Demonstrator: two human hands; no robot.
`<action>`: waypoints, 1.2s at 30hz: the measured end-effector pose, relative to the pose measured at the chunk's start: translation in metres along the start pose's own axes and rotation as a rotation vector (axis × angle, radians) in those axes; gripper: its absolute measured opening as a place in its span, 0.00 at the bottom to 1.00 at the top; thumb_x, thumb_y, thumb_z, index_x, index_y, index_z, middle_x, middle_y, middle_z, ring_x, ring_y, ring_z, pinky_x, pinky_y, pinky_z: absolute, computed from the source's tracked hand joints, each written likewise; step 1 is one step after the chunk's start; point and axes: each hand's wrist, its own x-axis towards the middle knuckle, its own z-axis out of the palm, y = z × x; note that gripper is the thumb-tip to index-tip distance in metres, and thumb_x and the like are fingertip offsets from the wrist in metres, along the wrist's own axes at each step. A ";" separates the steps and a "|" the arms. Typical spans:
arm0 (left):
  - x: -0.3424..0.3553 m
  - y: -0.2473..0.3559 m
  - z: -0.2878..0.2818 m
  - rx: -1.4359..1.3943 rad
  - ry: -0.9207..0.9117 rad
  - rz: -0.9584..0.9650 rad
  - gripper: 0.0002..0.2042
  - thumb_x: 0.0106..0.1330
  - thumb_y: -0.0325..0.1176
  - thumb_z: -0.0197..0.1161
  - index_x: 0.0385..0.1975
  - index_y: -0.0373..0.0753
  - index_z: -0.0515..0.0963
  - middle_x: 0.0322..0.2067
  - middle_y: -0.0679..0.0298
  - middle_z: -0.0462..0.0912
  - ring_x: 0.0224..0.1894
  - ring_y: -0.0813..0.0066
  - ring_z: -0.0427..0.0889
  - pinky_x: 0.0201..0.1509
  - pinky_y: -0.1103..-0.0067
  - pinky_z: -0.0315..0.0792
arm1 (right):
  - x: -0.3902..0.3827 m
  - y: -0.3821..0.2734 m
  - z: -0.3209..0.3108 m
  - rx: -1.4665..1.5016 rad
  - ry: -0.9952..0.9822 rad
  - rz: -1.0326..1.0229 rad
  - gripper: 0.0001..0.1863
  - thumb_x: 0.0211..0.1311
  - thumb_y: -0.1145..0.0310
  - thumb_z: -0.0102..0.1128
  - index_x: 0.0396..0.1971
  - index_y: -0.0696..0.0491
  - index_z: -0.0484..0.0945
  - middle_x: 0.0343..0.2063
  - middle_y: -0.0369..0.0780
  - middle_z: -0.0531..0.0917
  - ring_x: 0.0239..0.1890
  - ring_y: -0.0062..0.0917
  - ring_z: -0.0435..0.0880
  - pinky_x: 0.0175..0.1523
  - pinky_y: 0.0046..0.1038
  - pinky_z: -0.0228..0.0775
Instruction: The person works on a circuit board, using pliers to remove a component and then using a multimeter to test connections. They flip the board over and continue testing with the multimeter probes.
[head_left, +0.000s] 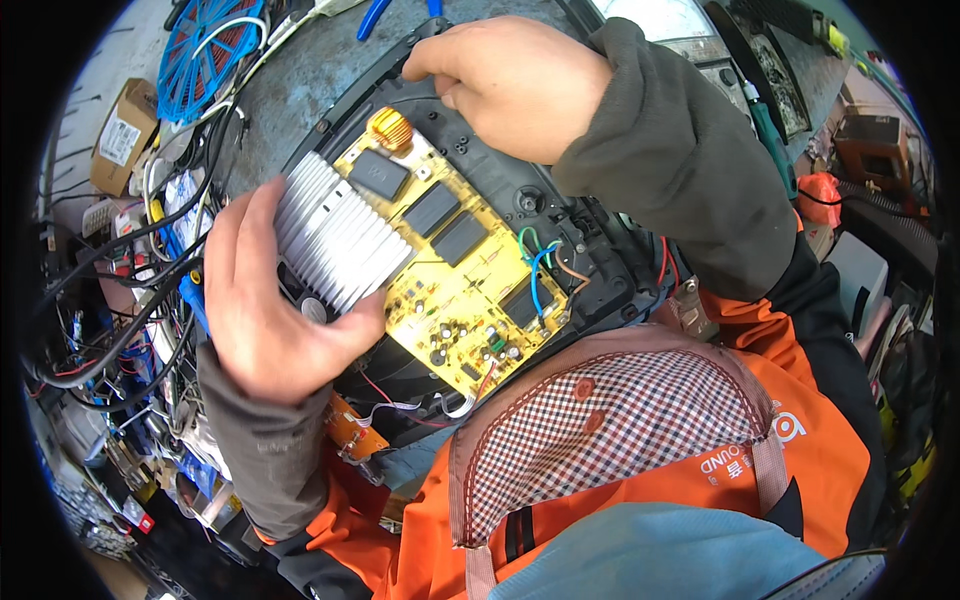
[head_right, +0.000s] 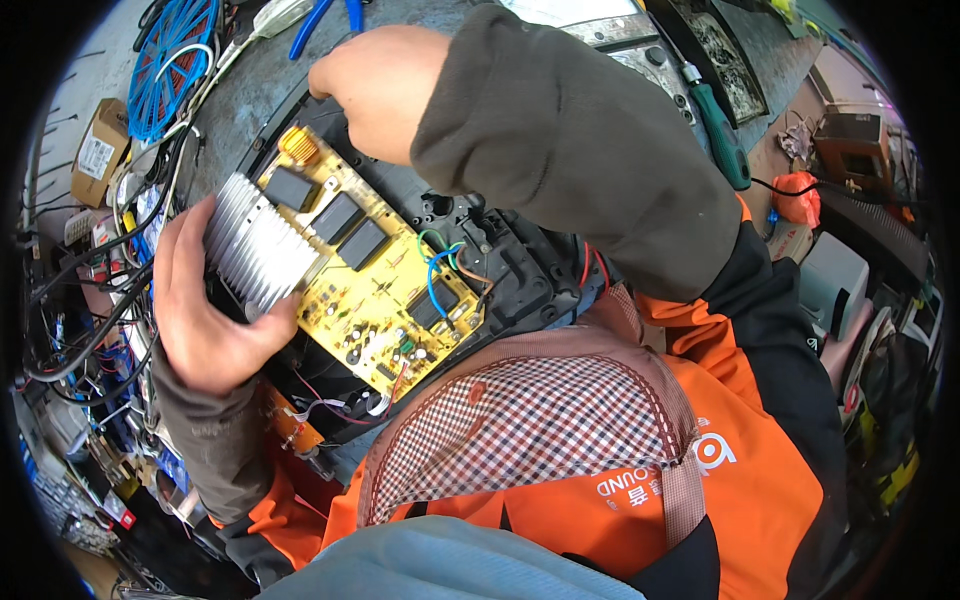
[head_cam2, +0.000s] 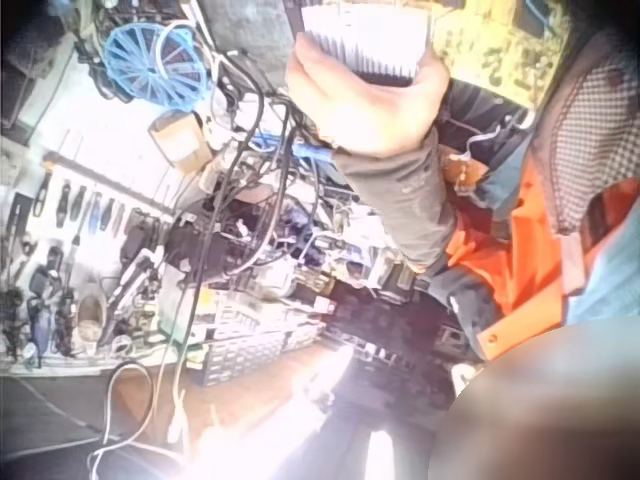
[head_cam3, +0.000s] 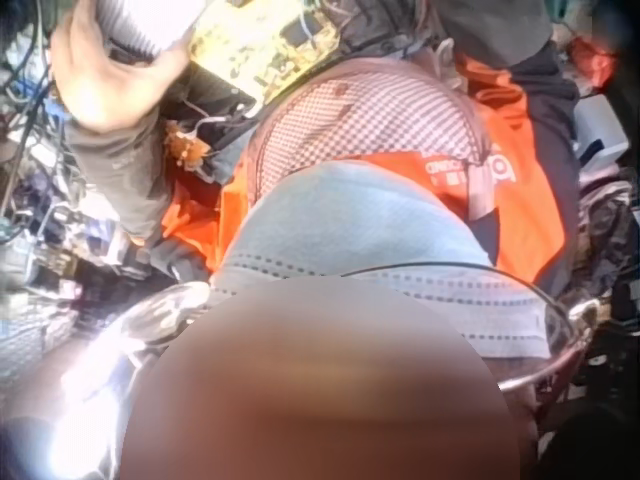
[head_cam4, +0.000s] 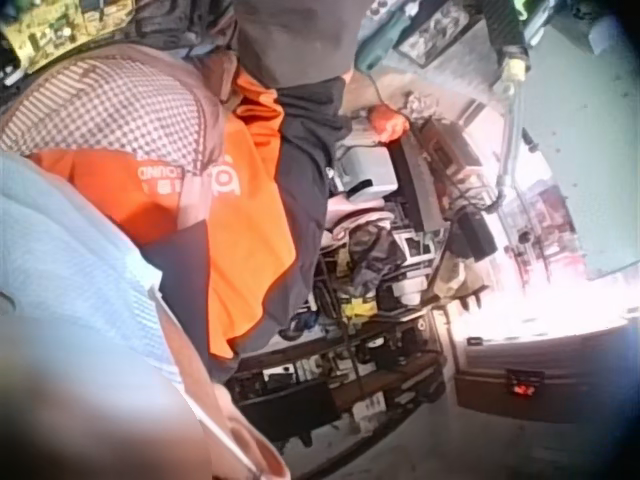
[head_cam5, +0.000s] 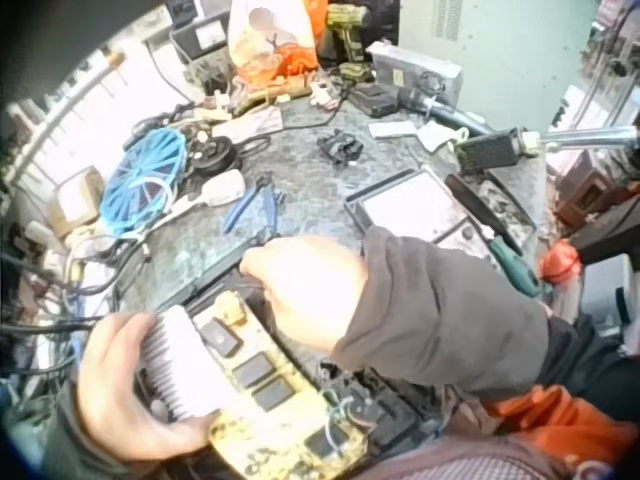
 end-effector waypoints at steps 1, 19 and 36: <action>-0.003 0.003 -0.004 0.009 -0.031 -0.029 0.47 0.39 0.39 0.83 0.65 0.27 0.76 0.56 0.42 0.81 0.55 0.42 0.83 0.65 0.58 0.78 | -0.001 0.002 0.001 -0.024 0.034 -0.029 0.15 0.74 0.74 0.60 0.55 0.59 0.85 0.44 0.51 0.90 0.49 0.48 0.89 0.54 0.47 0.81; -0.096 0.052 -0.044 0.732 0.605 0.373 0.61 0.55 0.78 0.69 0.64 0.14 0.73 0.59 0.36 0.76 0.60 0.40 0.83 0.59 0.53 0.86 | 0.022 -0.019 0.009 0.041 -0.082 0.105 0.08 0.60 0.72 0.66 0.31 0.59 0.91 0.30 0.53 0.89 0.37 0.49 0.91 0.49 0.47 0.85; -0.022 -0.012 -0.001 -0.009 0.338 0.155 0.56 0.52 0.56 0.84 0.74 0.21 0.67 0.64 0.44 0.77 0.64 0.50 0.80 0.70 0.59 0.76 | 0.047 -0.012 0.007 0.108 -0.068 0.080 0.10 0.60 0.70 0.67 0.33 0.59 0.92 0.31 0.53 0.89 0.38 0.49 0.91 0.49 0.46 0.85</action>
